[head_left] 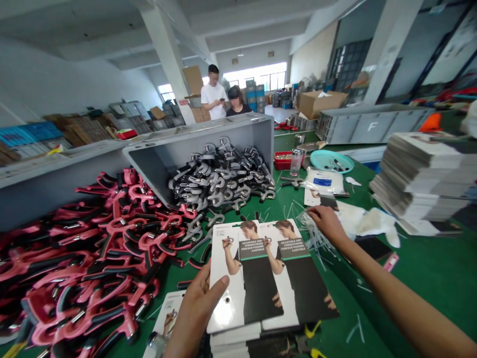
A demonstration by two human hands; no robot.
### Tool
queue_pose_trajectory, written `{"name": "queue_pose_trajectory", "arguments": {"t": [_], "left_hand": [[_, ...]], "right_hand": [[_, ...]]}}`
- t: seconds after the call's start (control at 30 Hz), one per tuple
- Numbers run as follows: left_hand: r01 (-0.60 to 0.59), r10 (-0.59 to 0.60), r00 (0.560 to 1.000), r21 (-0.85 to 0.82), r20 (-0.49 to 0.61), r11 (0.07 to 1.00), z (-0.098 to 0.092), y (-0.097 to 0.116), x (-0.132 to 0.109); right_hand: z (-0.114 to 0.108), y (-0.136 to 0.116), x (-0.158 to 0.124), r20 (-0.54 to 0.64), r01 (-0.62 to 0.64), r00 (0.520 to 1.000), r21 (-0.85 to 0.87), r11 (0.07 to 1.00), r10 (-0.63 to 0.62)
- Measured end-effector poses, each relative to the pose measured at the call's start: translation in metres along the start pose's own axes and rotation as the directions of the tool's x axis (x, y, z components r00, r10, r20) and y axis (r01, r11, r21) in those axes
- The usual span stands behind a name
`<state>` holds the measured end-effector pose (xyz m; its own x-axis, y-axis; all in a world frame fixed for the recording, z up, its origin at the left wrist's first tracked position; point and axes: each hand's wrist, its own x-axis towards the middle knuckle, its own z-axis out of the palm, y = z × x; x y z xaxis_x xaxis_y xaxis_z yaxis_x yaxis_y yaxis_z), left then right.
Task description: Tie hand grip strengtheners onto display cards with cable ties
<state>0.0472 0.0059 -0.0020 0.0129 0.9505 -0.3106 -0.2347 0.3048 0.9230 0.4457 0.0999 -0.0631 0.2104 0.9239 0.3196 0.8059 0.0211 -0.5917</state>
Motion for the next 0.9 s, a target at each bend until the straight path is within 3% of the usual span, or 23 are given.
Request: {"name": "queue_pose_trajectory", "arguments": {"t": [0.1, 0.23, 0.33, 0.43, 0.53, 0.7, 0.83, 0.9], "left_hand": [[-0.009, 0.009, 1.0, -0.01, -0.004, 1.0, -0.001, -0.006, 0.005], [-0.012, 0.011, 1.0, -0.054, -0.017, 0.998, -0.004, -0.011, 0.008], [0.017, -0.014, 0.999, -0.083, 0.039, 0.996, -0.006, -0.007, 0.004], [0.036, -0.026, 0.996, -0.112, 0.083, 0.993, -0.01, 0.003, -0.002], [0.003, 0.016, 0.991, -0.146, 0.13, 0.989, -0.016, 0.014, -0.008], [-0.035, 0.047, 0.982, -0.066, 0.184, 0.997, -0.027, 0.011, -0.008], [-0.06, 0.041, 0.974, 0.082, 0.225, 0.995, -0.036, 0.003, -0.005], [-0.22, 0.18, 0.971, 0.293, 0.158, 0.93, -0.039, 0.009, -0.007]], "right_hand": [[-0.02, -0.023, 0.006, -0.058, -0.033, 0.997, 0.161, 0.986, 0.043], [-0.029, -0.069, -0.006, 0.021, -0.022, 1.0, 0.384, 0.923, 0.015], [-0.023, -0.098, -0.032, 0.017, -0.015, 1.0, 0.53, 0.848, 0.006], [-0.007, -0.12, -0.063, -0.123, -0.003, 0.982, 0.75, 0.661, 0.143], [0.015, -0.146, -0.082, -0.116, -0.008, 0.974, 0.84, 0.543, 0.194], [0.031, -0.194, -0.077, 0.087, -0.083, 0.996, 0.812, 0.577, 0.022], [0.011, -0.205, -0.067, 0.126, -0.007, 0.986, 0.691, 0.722, -0.111], [-0.003, -0.203, -0.07, 0.164, 0.077, 0.965, 0.569, 0.819, -0.205]]}}
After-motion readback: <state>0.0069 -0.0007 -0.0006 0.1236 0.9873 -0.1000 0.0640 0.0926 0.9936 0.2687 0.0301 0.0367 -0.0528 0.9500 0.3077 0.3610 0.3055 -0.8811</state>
